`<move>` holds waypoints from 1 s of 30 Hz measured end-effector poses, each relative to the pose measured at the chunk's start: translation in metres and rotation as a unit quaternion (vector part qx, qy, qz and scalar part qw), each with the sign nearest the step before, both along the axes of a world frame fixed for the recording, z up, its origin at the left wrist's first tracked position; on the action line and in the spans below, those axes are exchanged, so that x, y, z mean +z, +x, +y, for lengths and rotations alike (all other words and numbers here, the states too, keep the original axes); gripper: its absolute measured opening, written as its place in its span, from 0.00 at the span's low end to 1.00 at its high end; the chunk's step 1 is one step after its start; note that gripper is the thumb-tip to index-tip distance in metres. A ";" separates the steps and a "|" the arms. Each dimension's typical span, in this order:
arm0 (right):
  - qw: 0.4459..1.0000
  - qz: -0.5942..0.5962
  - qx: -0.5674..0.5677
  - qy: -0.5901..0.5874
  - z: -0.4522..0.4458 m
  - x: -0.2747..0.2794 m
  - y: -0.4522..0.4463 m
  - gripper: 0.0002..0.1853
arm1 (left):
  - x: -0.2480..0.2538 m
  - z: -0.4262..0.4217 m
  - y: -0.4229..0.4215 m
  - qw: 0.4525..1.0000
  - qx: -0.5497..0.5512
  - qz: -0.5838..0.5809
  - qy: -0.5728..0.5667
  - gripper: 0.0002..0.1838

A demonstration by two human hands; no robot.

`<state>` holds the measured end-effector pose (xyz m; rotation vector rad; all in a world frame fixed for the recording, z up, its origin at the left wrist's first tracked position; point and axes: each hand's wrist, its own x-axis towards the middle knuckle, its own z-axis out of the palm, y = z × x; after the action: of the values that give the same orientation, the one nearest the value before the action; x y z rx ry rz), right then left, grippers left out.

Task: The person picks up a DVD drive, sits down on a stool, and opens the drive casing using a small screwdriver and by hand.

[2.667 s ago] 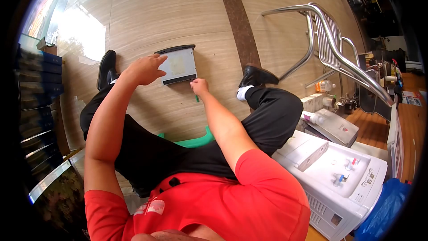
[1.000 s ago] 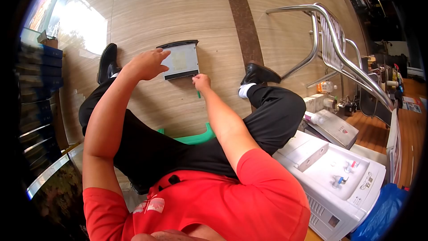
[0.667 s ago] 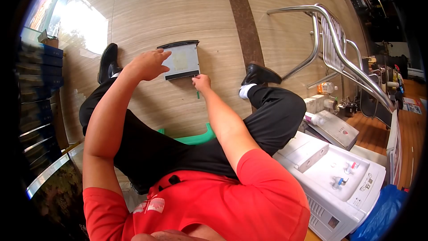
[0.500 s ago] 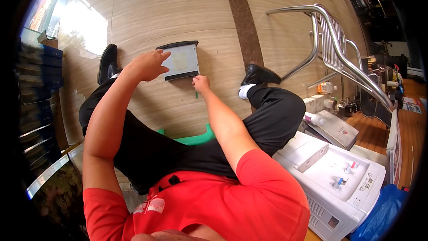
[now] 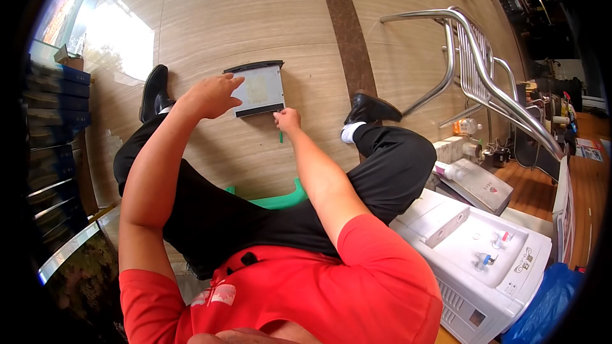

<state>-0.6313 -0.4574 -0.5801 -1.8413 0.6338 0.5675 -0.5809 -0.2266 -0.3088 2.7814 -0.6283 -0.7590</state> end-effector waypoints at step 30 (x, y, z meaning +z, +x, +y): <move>0.998 -0.037 0.040 0.011 -0.006 -0.037 -0.007 0.11 | 0.018 -0.005 0.001 0.997 0.016 0.069 0.006 0.33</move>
<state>-0.6381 -0.4633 -0.6172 -1.8658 0.5040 0.5536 -0.5797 -0.2316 -0.2912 2.7133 -0.5529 -0.9401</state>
